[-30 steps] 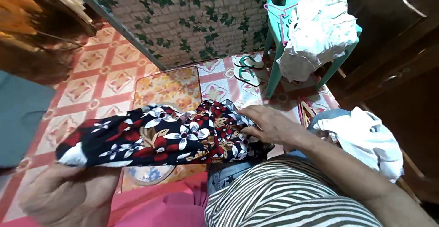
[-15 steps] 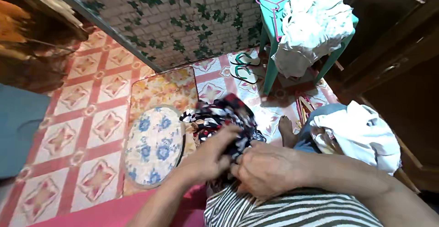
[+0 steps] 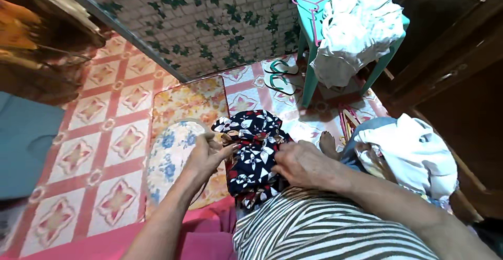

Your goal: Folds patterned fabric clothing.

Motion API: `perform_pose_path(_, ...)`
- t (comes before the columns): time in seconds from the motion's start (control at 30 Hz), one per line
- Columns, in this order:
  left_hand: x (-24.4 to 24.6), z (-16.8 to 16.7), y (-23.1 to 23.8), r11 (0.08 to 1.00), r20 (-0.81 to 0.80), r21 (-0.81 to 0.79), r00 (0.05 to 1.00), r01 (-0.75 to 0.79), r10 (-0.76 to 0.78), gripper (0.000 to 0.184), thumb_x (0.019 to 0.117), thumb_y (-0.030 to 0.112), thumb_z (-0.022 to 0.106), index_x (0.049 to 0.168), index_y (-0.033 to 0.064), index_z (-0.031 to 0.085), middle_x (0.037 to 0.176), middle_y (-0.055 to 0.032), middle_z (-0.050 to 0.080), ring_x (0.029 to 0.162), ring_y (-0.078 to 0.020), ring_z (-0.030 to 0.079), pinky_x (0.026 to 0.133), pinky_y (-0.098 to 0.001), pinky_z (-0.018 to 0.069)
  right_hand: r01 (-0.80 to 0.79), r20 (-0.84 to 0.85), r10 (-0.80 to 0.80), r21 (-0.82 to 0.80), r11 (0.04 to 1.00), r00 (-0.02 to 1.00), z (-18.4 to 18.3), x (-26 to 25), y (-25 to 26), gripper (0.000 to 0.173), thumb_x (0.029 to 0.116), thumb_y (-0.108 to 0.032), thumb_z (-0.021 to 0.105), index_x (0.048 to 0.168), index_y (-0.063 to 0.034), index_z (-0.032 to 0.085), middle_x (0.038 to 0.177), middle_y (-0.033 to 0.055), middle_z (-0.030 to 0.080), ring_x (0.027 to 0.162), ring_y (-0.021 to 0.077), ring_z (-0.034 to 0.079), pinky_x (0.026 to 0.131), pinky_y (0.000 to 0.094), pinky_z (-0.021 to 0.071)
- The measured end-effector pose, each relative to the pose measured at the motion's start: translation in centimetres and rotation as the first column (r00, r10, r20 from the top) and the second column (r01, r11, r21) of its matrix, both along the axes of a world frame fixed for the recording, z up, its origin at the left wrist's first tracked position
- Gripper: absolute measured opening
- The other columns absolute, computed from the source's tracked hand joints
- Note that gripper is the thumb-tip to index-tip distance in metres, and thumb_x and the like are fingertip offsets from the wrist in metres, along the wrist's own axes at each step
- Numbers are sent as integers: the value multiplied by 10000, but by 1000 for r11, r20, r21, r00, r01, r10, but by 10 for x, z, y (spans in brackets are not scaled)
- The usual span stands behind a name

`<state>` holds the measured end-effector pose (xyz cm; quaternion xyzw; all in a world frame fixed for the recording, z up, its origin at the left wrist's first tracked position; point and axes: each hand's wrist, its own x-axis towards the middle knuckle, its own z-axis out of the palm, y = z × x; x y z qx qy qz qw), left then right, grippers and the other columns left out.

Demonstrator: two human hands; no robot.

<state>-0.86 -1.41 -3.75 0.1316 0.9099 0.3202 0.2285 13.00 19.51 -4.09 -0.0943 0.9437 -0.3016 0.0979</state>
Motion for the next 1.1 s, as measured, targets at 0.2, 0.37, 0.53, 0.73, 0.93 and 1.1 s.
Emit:
perform_pose_path(0.2,-3,-10,22,982,368,132,926,-138,81,291,955,-10,595,1226,-6,489,974,-85,604,764,-114,616,650,-280,528,26,-314,-76,-160,987,946,-23,-7,-2,546,951,-368,668,1363,-13,616,1299,229,638,1250,409,577,1009,588,448)
perform_pose_path(0.37,5,2,19,801,337,527,935,-283,109,285,840,-169,491,1006,61,523,834,-3,678,683,-52,663,602,-215,566,-116,53,117,-19,993,992,-19,-12,-7,731,926,-296,733,1522,-17,413,1414,283,528,1333,474,483,1056,672,343)
perform_pose_path(0.53,14,27,-9,548,274,775,949,-315,157,332,791,-116,432,940,122,609,824,37,718,733,-16,688,649,-191,589,-116,-191,96,-92,989,977,-19,-16,-29,988,841,-423,804,1605,-60,293,1513,294,439,1411,473,417,1073,708,343)
perform_pose_path(0.73,43,31,3,409,357,796,892,-446,278,284,873,-112,391,963,100,556,803,26,704,712,-37,690,635,-208,596,-41,-128,-3,-341,939,992,-32,-26,-61,763,828,-382,795,1414,42,550,1498,252,494,1428,390,427,1168,576,284)
perform_pose_path(0.93,39,29,2,411,311,822,916,-394,255,280,869,-98,406,979,107,562,819,32,699,735,-39,691,668,-218,605,-11,-249,-242,-716,698,938,-42,-26,-56,425,842,-124,767,1152,149,669,1090,269,714,1062,298,692,968,385,514)
perform_pose_path(1.1,36,32,-7,468,241,836,957,-288,160,258,965,30,392,1069,150,596,867,38,730,750,-40,705,669,-205,605,220,178,-162,-930,293,971,-33,-23,-59,423,848,33,731,1235,135,593,1133,147,687,1049,52,627,954,194,481)
